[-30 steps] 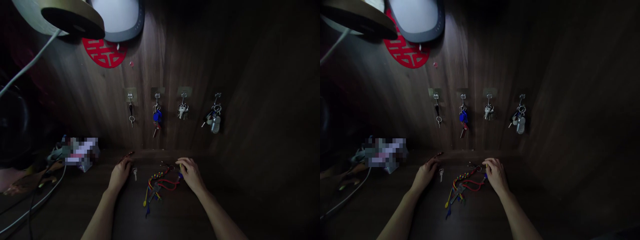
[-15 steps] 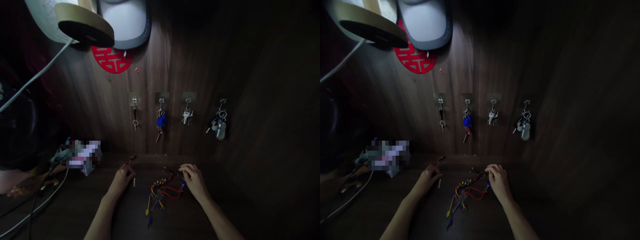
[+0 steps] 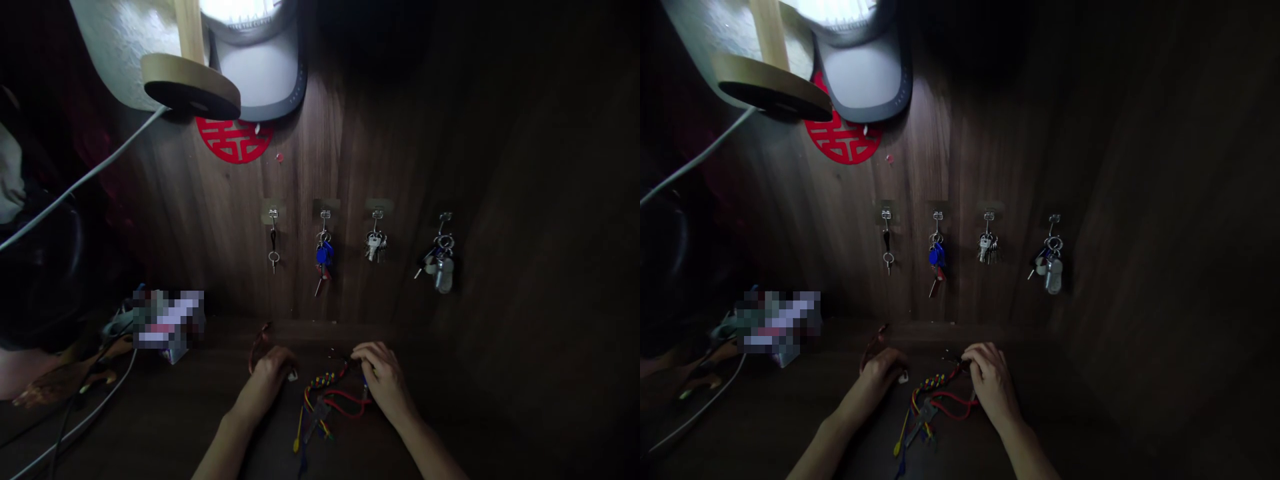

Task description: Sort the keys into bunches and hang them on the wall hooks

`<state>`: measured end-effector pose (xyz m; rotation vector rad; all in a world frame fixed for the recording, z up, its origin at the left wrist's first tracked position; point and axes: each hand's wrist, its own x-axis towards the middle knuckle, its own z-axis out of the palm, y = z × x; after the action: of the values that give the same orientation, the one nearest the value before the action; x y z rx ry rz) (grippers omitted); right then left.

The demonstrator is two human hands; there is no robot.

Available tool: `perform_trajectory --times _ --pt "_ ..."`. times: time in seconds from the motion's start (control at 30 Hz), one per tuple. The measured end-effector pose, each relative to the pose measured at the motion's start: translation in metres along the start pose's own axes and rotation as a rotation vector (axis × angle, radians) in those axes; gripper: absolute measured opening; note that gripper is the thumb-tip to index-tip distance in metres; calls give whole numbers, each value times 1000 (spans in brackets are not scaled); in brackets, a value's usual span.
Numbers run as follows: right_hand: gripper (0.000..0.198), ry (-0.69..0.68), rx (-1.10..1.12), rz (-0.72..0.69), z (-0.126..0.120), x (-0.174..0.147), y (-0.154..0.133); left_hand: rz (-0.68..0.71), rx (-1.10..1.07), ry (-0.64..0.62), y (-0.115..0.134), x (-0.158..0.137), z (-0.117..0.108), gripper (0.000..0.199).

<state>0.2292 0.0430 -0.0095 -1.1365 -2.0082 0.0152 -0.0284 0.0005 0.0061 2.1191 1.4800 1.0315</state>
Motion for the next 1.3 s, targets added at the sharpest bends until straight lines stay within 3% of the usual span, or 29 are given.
perform_trajectory --times 0.17,0.3,0.47,0.67,0.87,1.1,1.3 --pt "24 -50 46 -150 0 2 -38 112 -126 51 32 -1 20 18" --pt "17 -135 116 -202 9 -1 -58 144 -201 152 35 -2 27 10" --pt "13 -123 139 -145 23 -4 -56 145 -265 188 31 -2 31 8" --pt "15 -51 156 -183 23 -3 -52 127 -269 108 30 0 31 21" --pt "16 26 146 -221 20 -1 -49 32 -322 69 35 0 24 11" --pt "19 59 109 -235 25 -1 -40 -86 -718 -7 45 7 15 35" --pt "18 57 114 -257 21 1 -36 -431 -1105 162 61 15 -4 40"
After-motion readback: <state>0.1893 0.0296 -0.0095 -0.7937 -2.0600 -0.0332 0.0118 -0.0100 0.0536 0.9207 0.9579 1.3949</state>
